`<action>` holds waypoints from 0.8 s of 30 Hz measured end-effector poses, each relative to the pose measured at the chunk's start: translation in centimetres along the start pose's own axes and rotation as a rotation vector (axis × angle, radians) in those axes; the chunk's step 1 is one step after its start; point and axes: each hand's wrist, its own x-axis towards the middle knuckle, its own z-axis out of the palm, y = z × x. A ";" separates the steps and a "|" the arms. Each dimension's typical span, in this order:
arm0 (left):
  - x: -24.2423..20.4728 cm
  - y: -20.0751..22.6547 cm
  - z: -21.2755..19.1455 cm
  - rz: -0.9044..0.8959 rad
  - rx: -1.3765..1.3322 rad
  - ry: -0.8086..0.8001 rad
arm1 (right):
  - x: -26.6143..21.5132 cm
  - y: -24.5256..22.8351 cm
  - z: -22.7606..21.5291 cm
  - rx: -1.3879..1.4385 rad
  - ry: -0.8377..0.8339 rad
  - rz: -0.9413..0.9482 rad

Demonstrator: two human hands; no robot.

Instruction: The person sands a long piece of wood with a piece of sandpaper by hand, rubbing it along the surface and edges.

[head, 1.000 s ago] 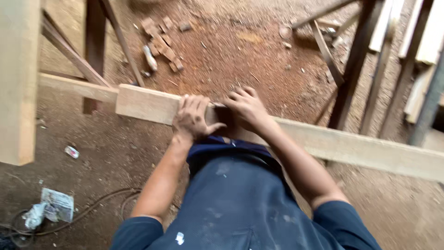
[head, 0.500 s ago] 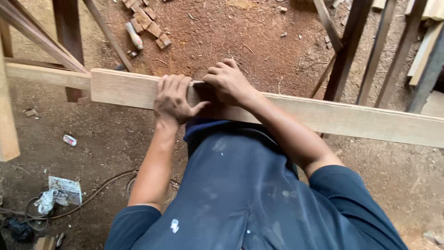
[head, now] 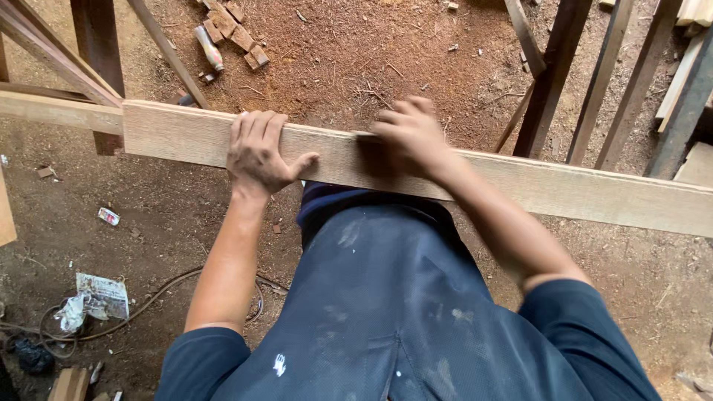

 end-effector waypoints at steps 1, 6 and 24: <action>0.2 0.0 -0.2 -0.001 -0.005 0.002 | 3.1 -1.3 1.7 0.059 0.093 -0.043; 0.9 0.5 -1.2 -0.087 0.118 -0.282 | 7.5 -3.6 2.9 0.103 0.119 -0.088; 3.2 5.2 1.2 -0.097 -0.137 -0.110 | 3.0 -2.7 1.9 0.134 0.139 0.037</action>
